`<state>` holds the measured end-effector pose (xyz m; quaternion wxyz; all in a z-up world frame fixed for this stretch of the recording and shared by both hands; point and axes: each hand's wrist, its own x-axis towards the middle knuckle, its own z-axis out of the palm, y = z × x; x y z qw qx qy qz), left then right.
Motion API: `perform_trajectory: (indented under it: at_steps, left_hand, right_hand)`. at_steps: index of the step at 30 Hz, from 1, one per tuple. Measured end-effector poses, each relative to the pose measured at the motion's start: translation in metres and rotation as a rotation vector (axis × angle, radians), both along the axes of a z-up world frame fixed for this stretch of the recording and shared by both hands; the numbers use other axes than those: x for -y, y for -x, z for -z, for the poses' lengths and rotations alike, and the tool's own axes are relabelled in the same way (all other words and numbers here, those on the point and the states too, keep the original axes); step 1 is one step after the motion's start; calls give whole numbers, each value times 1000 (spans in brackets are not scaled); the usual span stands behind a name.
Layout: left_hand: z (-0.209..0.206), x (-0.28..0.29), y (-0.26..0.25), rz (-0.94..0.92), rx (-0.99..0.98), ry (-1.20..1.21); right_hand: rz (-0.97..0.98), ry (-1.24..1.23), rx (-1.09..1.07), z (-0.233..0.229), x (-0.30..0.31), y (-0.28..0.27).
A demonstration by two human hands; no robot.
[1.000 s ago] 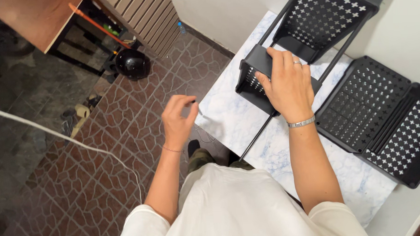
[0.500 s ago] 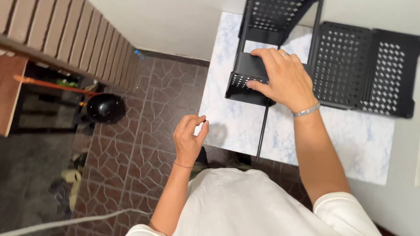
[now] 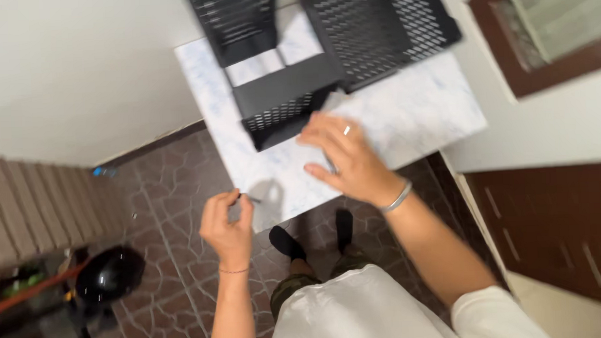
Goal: The person assembles a black plastic shelving unit by inserting metal rods into the side panels and attaching the base. The person repeatedly picks up rods, aligns them with the slots, and secures the base to complete the structure.
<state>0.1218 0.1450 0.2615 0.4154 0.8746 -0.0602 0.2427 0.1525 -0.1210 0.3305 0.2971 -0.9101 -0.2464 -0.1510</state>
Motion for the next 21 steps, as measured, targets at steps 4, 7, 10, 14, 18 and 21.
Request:
perform_trajectory:
  at_steps: [4,7,10,14,18,21]
  left_hand:
    - [-19,16,6,95,61,-58]
    - [-36,50,28,211,28,16]
    - [-41,92,51,342,-90,111]
    - [-42,158,93,523,-192,199]
    - [-35,217,153,682,-273,268]
    - [-24,262,197,752,-386,381]
  right_hand:
    - [175,-151,-371,35,6,88]
    - [270,-292,-698,53,29,152]
    - [399,-365,-820,67,55,213]
    - [516,-363,-595,79,100,284]
    - [550,-546,-622,93,144,358]
    - [560,-596,-604,104,175,412]
